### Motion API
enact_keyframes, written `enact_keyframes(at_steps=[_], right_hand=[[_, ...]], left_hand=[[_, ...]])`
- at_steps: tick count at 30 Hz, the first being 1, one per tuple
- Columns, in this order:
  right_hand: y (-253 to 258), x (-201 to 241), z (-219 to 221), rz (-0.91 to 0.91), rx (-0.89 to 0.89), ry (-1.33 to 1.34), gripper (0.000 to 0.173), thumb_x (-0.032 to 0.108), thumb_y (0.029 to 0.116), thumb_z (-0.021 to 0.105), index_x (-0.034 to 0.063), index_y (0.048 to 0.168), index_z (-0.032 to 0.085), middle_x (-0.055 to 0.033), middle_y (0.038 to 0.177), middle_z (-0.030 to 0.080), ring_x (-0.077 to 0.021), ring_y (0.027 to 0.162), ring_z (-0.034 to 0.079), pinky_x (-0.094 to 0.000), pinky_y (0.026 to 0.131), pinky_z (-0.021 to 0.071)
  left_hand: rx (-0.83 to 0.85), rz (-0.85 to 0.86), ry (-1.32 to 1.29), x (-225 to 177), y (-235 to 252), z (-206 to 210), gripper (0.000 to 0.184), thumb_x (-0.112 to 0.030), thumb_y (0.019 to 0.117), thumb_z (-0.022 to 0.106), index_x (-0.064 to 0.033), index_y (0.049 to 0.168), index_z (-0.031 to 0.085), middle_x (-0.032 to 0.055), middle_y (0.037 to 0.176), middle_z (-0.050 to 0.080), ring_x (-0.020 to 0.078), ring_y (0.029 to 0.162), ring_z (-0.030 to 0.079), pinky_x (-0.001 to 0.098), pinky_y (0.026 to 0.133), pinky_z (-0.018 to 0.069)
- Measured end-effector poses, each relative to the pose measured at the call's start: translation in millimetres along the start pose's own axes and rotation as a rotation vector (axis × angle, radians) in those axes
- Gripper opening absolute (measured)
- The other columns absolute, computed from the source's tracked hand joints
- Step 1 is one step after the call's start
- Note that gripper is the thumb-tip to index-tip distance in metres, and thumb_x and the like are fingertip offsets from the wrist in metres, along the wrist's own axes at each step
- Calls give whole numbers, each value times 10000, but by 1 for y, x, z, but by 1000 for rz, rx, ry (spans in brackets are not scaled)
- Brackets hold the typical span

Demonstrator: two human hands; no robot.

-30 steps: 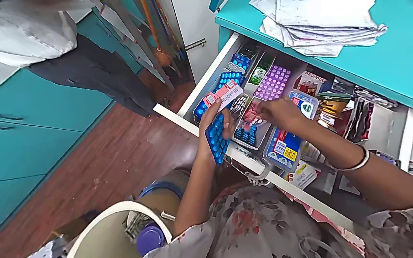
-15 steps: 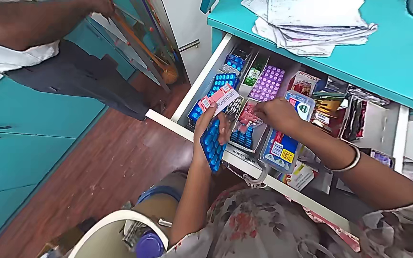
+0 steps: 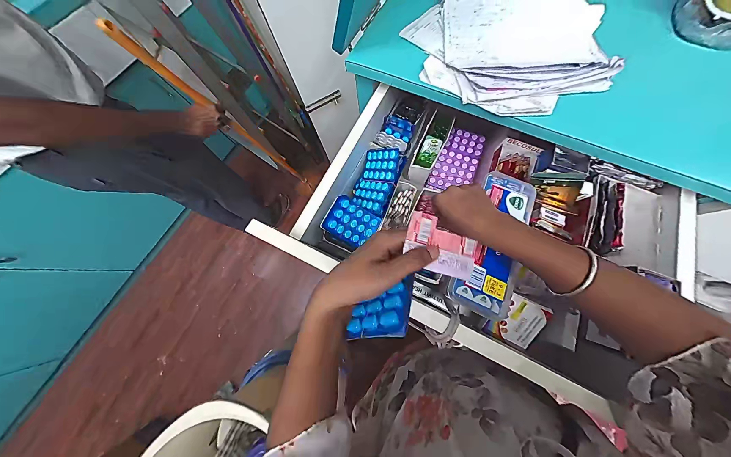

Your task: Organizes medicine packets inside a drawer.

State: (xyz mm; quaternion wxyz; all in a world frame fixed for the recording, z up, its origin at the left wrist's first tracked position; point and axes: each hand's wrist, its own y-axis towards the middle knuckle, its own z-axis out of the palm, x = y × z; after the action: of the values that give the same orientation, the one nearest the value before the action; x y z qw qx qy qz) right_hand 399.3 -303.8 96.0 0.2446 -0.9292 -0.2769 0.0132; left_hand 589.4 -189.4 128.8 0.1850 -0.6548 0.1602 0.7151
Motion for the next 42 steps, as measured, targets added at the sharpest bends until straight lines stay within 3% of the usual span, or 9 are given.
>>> enact_keyframes(at_steps=[3, 7, 12, 19, 25, 30, 34, 37, 42], right_hand=[[2, 1, -2, 20, 60, -32, 172, 144, 961, 668, -24, 947, 701, -241, 965, 696, -452, 951, 678, -617, 759, 515], [0, -6, 3, 22, 25, -20, 202, 177, 1011, 598, 15, 1021, 717, -221, 985, 708, -440, 956, 686, -614, 759, 518], [-6, -15, 9, -59, -36, 45, 240, 231, 1034, 573, 47, 1020, 727, -198, 936, 713, -416, 913, 698, -602, 719, 522], [-6, -22, 6, -156, 20, 161, 185, 199, 985, 652, 33, 989, 735, -177, 1039, 686, -381, 1015, 666, -593, 829, 527], [-6, -22, 5, -138, 35, 171, 169, 159, 995, 639, 39, 1005, 757, -164, 1076, 695, -369, 1047, 664, -582, 866, 522], [-5, -29, 11, -195, 6, 178, 120, 88, 970, 662, 30, 1024, 753, -182, 1071, 687, -387, 1037, 666, -591, 838, 539], [-4, -29, 13, -210, -8, 178, 129, 101, 980, 655, 44, 1024, 762, -172, 1077, 690, -377, 1055, 662, -580, 857, 535], [-5, -31, 16, -232, -35, 167, 123, 103, 980, 654, 49, 1006, 762, -157, 1056, 695, -359, 1052, 663, -563, 846, 536], [-6, -28, 16, -243, -45, 128, 103, 38, 947, 672, 20, 1016, 747, -175, 1046, 679, -381, 1044, 656, -562, 836, 539]], left_hand=[[254, 72, 483, -11, 13, -8, 310, -248, 1046, 527, -13, 1118, 716, 74, 1182, 686, 72, 1116, 621, 294, 983, 504], [477, -110, 792, -12, 34, -13, 400, -321, 1041, 484, -16, 1154, 717, 138, 1417, 603, 251, 1341, 545, 486, 1103, 423], [581, -383, 904, -19, 57, -23, 427, -296, 1075, 469, -3, 1355, 602, 186, 1445, 567, 328, 1329, 547, 552, 1101, 396], [714, -536, 1061, -4, 80, -5, 519, -384, 1080, 401, -42, 1443, 544, 162, 1512, 517, 352, 1383, 501, 622, 1090, 380], [653, -472, 1044, 8, 78, 0, 515, -379, 1085, 390, -30, 1431, 545, 183, 1487, 530, 360, 1351, 528, 613, 1073, 401], [573, -452, 1135, 7, 65, 4, 485, -341, 1088, 379, -22, 1396, 574, 100, 1669, 293, 341, 1344, 536, 564, 1024, 455], [615, -479, 1110, 17, 65, 4, 497, -341, 1095, 354, -40, 1450, 526, 82, 1670, 295, 333, 1371, 516, 571, 1044, 441], [596, -481, 1077, 17, 61, 7, 523, -341, 1097, 351, -53, 1522, 452, 127, 1609, 404, 330, 1407, 486, 572, 1090, 408], [505, -457, 1117, 19, 57, 13, 492, -340, 1099, 342, -40, 1424, 559, 66, 1692, 240, 338, 1292, 576, 555, 980, 483]])
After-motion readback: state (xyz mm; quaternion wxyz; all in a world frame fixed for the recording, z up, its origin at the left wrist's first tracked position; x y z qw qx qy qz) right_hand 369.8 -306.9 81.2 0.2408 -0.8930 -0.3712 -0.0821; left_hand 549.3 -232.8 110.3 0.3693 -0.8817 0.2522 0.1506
